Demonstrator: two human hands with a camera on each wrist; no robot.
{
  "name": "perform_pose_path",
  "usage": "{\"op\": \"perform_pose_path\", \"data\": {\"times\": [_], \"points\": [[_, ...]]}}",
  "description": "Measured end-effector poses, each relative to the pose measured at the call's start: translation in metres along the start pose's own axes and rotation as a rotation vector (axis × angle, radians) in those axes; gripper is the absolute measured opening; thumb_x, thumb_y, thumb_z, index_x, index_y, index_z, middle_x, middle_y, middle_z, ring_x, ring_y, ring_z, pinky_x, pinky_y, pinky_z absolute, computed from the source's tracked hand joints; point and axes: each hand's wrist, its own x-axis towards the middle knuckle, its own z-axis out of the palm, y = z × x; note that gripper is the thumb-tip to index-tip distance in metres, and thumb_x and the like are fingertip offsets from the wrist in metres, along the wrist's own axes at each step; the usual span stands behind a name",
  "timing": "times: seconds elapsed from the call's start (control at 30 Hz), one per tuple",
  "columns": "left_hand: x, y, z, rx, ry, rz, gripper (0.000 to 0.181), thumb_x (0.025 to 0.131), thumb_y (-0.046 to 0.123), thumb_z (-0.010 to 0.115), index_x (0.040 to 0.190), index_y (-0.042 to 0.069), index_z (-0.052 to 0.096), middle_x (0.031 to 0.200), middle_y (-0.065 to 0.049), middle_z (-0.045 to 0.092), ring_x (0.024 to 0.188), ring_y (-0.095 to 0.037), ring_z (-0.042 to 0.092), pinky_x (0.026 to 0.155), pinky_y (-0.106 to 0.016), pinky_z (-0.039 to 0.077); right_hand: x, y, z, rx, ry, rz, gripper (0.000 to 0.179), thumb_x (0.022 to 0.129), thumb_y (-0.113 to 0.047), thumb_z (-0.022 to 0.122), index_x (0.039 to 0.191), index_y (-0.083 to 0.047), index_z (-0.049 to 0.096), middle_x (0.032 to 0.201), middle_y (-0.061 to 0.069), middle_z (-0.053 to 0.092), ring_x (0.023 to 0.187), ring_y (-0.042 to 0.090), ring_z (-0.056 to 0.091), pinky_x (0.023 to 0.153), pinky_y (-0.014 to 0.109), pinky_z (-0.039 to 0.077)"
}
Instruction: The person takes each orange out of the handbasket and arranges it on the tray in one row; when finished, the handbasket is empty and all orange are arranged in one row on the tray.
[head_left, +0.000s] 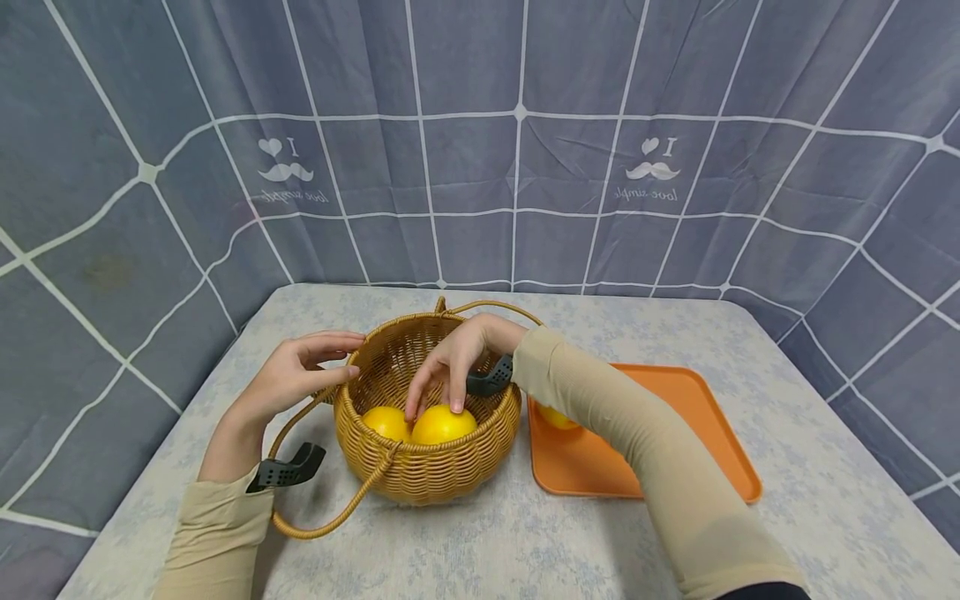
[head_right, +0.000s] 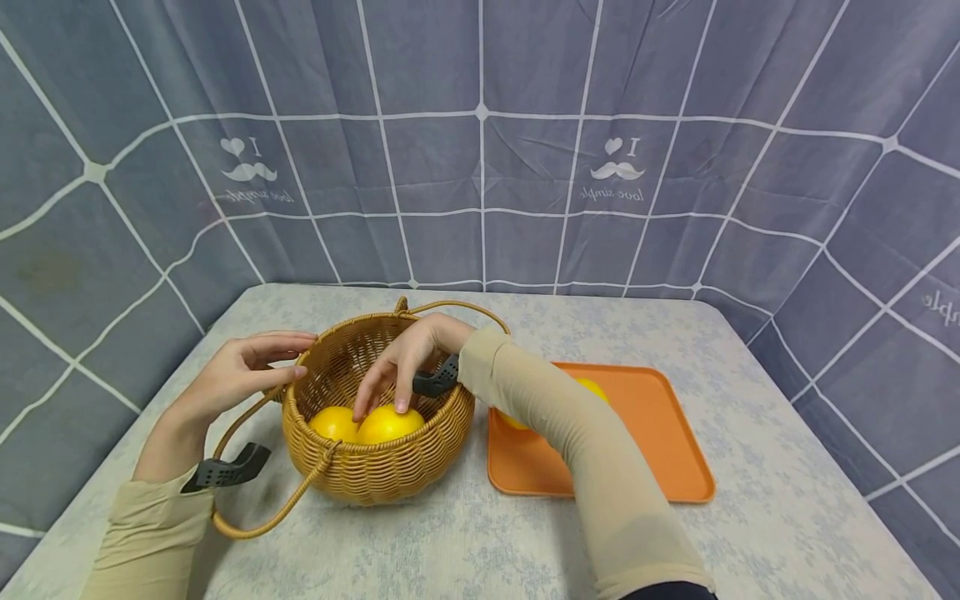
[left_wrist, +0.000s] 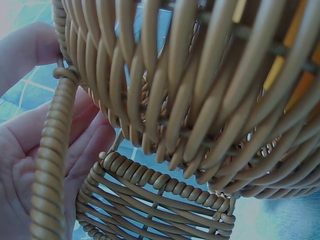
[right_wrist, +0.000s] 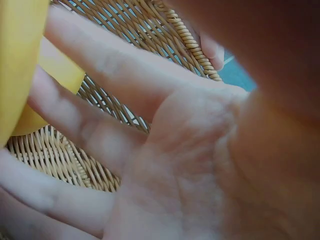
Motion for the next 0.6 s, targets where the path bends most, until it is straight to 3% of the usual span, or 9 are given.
{"op": "perform_pose_path", "data": {"times": [0.2, 0.6], "points": [[0.0003, -0.0008, 0.0000, 0.015, -0.002, 0.000, 0.038, 0.088, 0.017, 0.068, 0.124, 0.007, 0.062, 0.131, -0.007, 0.054, 0.115, -0.026, 0.051, 0.089, -0.035, 0.048, 0.0009, 0.0001, 0.0008, -0.015, -0.009, -0.008, 0.099, 0.072, -0.029, 0.081, 0.141, 0.014, 0.026, 0.146, 0.017, 0.035, 0.123, 0.018, 0.043, 0.105, 0.043, 0.034], [0.0002, -0.0011, 0.0001, 0.007, 0.000, -0.014, 0.038, 0.088, 0.018, 0.068, 0.124, 0.008, 0.062, 0.131, -0.007, 0.054, 0.116, -0.027, 0.051, 0.091, -0.036, 0.048, 0.0011, 0.0007, -0.0011, -0.008, -0.006, 0.029, 0.101, 0.070, -0.033, 0.083, 0.140, 0.013, 0.028, 0.140, 0.017, 0.044, 0.118, 0.025, 0.050, 0.102, 0.045, 0.038]]}}
